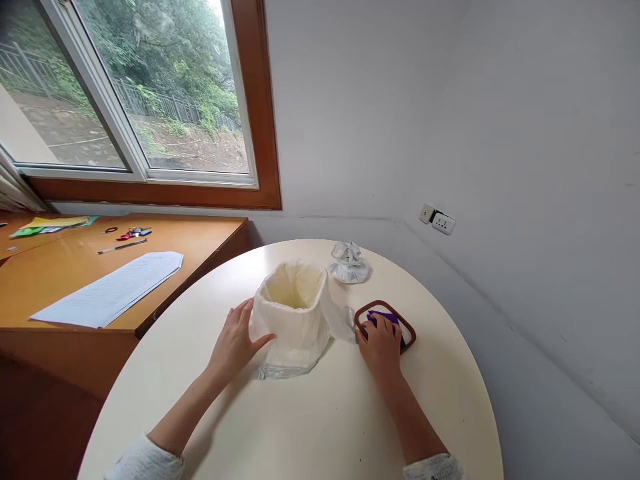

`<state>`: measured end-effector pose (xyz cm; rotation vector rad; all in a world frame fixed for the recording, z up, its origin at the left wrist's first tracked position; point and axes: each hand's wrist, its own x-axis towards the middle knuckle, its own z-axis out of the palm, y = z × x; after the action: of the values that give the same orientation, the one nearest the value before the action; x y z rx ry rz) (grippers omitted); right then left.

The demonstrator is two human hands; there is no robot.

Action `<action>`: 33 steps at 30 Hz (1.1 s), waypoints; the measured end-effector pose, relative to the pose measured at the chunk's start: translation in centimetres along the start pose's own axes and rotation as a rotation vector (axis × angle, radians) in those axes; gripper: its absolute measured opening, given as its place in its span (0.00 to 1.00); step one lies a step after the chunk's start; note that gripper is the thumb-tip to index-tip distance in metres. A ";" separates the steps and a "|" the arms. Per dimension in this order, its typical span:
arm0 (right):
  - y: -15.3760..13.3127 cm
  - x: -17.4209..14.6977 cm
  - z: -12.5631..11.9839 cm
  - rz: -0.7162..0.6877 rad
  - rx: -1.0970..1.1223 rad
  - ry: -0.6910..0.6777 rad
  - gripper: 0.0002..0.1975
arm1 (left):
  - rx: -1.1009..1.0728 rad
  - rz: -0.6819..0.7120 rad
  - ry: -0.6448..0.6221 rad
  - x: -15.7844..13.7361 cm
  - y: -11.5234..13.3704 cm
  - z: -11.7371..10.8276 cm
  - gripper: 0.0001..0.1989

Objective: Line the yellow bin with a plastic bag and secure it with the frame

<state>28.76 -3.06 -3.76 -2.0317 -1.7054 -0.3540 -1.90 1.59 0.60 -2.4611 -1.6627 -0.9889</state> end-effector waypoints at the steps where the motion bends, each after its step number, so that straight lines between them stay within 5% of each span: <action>1: 0.0 0.0 0.0 0.001 0.001 -0.003 0.07 | -0.014 0.000 0.007 0.0 0.1 -0.1 0.40; 33: 0.0 0.1 0.1 0.016 0.032 -0.030 0.06 | -0.123 0.032 0.042 -0.2 0.9 -0.5 0.32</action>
<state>28.80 -2.96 -3.79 -2.0358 -1.7011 -0.2909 -1.41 0.84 1.15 -2.5138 -1.5917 -1.1636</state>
